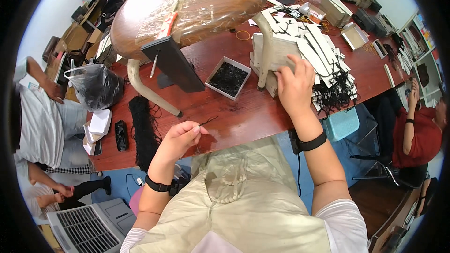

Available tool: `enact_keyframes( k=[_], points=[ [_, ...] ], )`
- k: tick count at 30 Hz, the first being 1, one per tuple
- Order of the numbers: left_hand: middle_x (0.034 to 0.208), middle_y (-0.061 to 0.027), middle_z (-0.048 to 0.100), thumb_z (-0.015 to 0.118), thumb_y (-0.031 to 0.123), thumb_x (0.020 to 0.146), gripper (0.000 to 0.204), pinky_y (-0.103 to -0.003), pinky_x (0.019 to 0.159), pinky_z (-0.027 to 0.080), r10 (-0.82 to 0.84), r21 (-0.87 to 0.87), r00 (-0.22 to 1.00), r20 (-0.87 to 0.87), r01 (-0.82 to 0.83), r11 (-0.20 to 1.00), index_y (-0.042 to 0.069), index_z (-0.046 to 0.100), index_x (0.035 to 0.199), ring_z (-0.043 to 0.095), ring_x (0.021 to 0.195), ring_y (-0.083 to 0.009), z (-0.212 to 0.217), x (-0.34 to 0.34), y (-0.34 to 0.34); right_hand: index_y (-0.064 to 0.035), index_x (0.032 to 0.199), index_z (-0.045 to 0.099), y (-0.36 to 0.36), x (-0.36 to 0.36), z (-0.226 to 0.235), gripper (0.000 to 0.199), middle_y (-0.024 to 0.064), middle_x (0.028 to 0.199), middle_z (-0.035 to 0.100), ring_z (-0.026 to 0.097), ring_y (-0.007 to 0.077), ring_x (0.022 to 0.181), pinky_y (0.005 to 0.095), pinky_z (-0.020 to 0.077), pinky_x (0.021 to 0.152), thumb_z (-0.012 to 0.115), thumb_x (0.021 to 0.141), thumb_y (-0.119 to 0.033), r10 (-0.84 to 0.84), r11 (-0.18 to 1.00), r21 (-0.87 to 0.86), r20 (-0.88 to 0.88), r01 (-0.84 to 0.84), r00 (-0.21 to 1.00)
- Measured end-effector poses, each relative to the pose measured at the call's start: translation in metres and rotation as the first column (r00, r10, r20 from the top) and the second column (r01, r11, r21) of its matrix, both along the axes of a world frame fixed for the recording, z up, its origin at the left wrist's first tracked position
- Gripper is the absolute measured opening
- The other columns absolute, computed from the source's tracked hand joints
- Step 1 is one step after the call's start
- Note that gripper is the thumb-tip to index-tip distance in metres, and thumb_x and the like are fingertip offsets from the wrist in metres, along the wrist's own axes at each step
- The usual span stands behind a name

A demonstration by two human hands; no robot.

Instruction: Manually threading strings through cardstock hangtags to assemble them.

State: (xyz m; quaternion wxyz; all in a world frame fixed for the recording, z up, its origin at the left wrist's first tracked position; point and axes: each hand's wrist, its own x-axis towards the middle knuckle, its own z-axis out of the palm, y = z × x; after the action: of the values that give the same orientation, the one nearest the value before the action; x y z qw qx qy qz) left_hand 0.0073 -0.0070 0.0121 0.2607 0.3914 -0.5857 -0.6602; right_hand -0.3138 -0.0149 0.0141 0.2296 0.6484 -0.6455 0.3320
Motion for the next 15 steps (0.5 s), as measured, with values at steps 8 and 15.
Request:
enact_keyframes(
  k=[8, 15],
  points=[
    [0.063, 0.0098, 0.036, 0.048, 0.019, 0.098, 0.017, -0.018, 0.049, 0.025, 0.067, 0.125, 0.992, -0.104, -0.053, 0.991, 0.006, 0.058, 0.093, 0.031, 0.056, -0.0002, 0.021, 0.007, -0.001, 0.0001, 0.097, 0.052, 0.009, 0.016, 0.070, 0.009, 0.0089, 0.088, 0.061, 0.062, 0.0179, 0.081, 0.0292, 0.0491, 0.073, 0.051, 0.094, -0.008, 0.557, 0.817, -0.575, 0.774, -0.035, 0.300],
    [0.073, 0.0064, 0.049, 0.050, 0.014, 0.096, 0.016, -0.019, 0.058, 0.035, -0.009, -0.119, 0.999, -0.038, 0.004, 0.993, 0.002, 0.059, 0.092, 0.040, 0.065, -0.0030, 0.083, 0.004, -0.007, 0.0033, 0.097, 0.049, 0.024, 0.104, 0.110, 0.009, 0.0093, 0.078, 0.062, 0.064, 0.0132, 0.068, 0.0227, 0.0491, 0.060, 0.052, 0.089, 0.006, 0.651, 0.612, -0.284, 0.710, -0.738, 0.268]
  ],
)
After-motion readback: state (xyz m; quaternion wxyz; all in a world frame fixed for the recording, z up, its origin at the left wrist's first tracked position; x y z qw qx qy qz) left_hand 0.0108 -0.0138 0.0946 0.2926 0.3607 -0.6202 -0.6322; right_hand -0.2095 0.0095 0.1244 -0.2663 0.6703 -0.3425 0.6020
